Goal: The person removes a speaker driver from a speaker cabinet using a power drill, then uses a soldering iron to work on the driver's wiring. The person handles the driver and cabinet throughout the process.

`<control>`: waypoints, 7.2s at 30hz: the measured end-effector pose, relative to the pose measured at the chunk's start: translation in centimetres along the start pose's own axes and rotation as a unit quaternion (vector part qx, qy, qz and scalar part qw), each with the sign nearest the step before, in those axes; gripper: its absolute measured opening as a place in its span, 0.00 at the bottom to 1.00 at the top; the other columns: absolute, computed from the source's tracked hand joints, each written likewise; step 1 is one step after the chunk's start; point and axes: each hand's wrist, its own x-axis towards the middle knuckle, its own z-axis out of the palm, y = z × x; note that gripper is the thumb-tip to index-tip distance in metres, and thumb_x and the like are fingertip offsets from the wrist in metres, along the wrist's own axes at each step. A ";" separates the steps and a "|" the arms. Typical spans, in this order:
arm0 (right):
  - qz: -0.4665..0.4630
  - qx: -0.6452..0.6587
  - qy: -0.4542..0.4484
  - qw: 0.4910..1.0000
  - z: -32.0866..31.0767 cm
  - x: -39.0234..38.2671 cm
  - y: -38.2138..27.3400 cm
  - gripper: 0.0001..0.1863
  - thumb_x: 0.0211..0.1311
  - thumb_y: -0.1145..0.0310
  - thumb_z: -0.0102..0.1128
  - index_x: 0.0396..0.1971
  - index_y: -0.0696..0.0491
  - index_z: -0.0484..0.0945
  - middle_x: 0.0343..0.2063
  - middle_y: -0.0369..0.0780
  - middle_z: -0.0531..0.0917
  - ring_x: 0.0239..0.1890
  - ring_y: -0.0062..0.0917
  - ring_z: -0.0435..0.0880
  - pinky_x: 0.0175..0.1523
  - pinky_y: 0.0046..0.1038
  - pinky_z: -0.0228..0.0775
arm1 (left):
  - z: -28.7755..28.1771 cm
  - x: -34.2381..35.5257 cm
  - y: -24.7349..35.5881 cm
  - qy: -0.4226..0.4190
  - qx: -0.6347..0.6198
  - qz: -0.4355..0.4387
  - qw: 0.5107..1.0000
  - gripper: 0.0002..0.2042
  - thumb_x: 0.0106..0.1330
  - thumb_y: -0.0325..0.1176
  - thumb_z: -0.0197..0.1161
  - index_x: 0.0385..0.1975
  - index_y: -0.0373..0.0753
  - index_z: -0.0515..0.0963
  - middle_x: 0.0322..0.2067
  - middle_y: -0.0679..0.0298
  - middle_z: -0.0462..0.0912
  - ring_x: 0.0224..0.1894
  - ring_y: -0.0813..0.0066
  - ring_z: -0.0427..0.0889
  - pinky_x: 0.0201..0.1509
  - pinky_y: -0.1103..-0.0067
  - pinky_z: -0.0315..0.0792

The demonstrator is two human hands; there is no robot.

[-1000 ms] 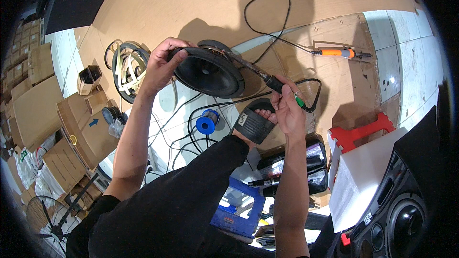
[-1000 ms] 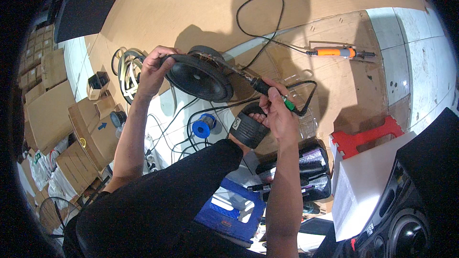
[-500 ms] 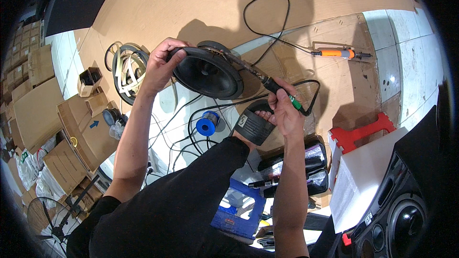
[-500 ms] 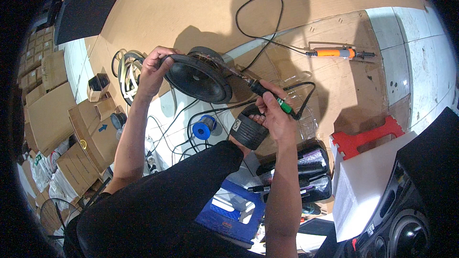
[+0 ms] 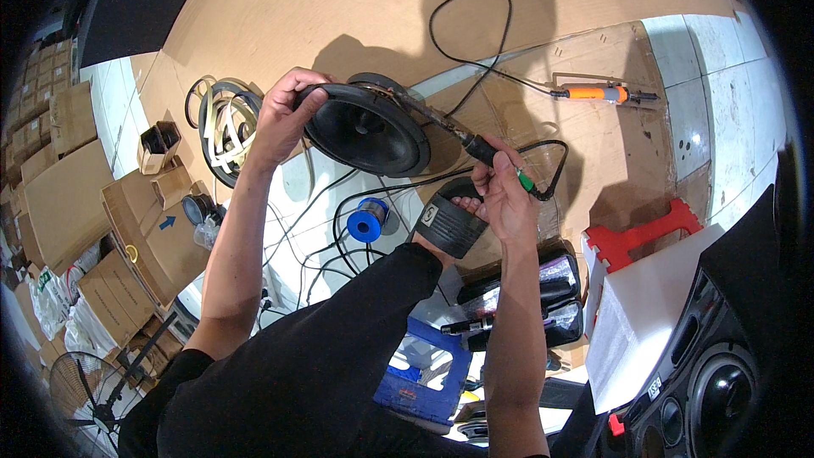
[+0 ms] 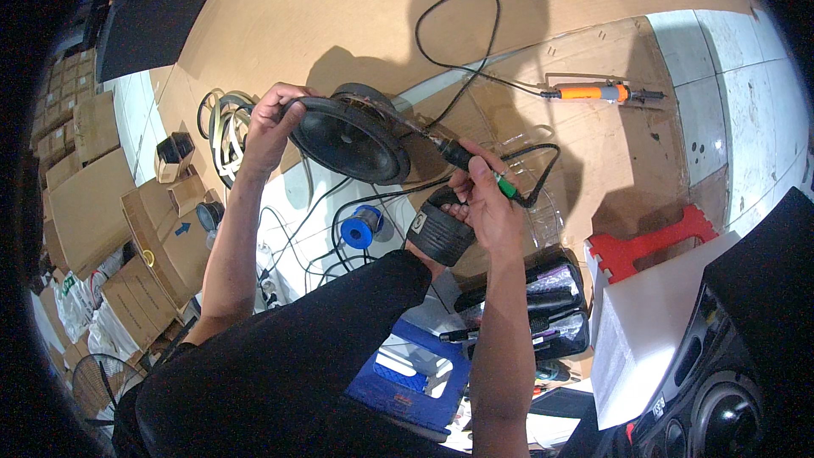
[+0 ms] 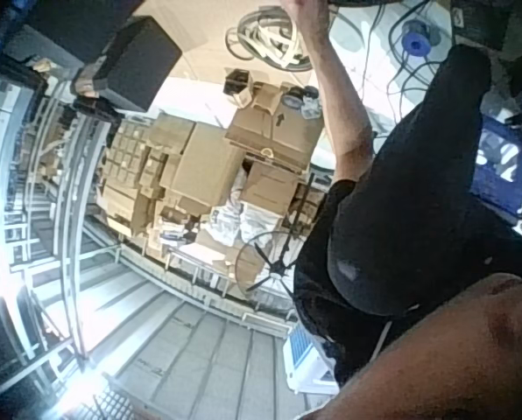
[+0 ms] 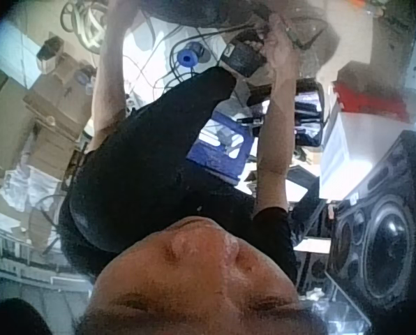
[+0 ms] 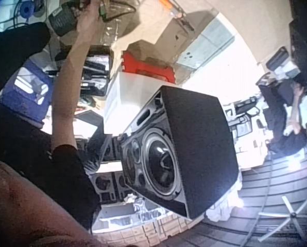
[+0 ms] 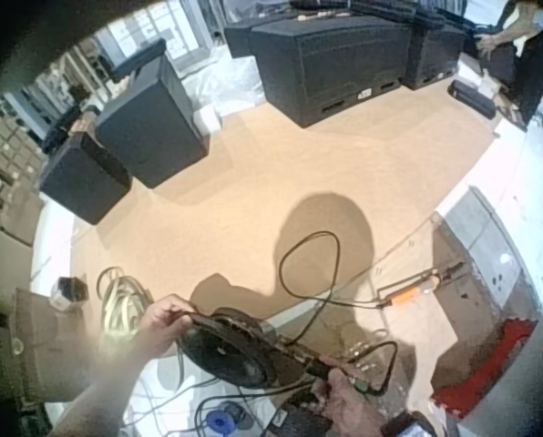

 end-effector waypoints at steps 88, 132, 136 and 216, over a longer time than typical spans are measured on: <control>-0.044 -0.048 0.127 0.990 3.0 1.7 -0.8 0.15 0.69 0.57 0.67 0.33 0.52 0.74 0.18 0.36 0.78 0.19 0.18 0.76 0.24 0.20 0.64 | -0.5 0.4 -0.7 0.000 -0.002 0.009 1.000 0.06 0.75 0.30 0.62 0.46 0.39 0.77 0.45 0.60 0.85 0.47 0.76 0.84 0.54 0.76 0.79; -0.014 -0.081 0.150 0.985 5.4 1.9 -2.9 0.26 0.72 0.46 0.61 0.51 0.56 0.84 0.22 0.40 0.87 0.21 0.15 0.78 0.27 0.18 0.64 | 0.8 0.4 -0.1 0.041 -0.034 0.025 0.998 0.05 0.70 0.28 0.68 0.37 0.38 0.77 0.39 0.63 0.85 0.42 0.79 0.82 0.51 0.80 0.77; -0.040 -0.147 0.140 0.978 5.4 2.0 -3.4 0.26 0.72 0.46 0.62 0.50 0.56 0.84 0.21 0.40 0.86 0.22 0.15 0.79 0.28 0.18 0.64 | 0.9 0.4 -0.1 0.043 -0.032 0.032 0.998 0.06 0.70 0.29 0.68 0.37 0.38 0.77 0.39 0.63 0.85 0.42 0.79 0.82 0.51 0.81 0.76; -0.230 -0.297 0.071 0.924 -3.3 -5.3 -14.6 0.22 0.80 0.61 0.52 0.62 0.61 0.71 0.40 0.37 0.77 0.41 0.20 0.74 0.49 0.23 0.66 | -9.3 -14.6 -2.3 0.316 0.252 -0.087 0.911 0.17 0.73 0.47 0.62 0.42 0.39 0.86 0.39 0.55 0.88 0.40 0.67 0.87 0.46 0.71 0.78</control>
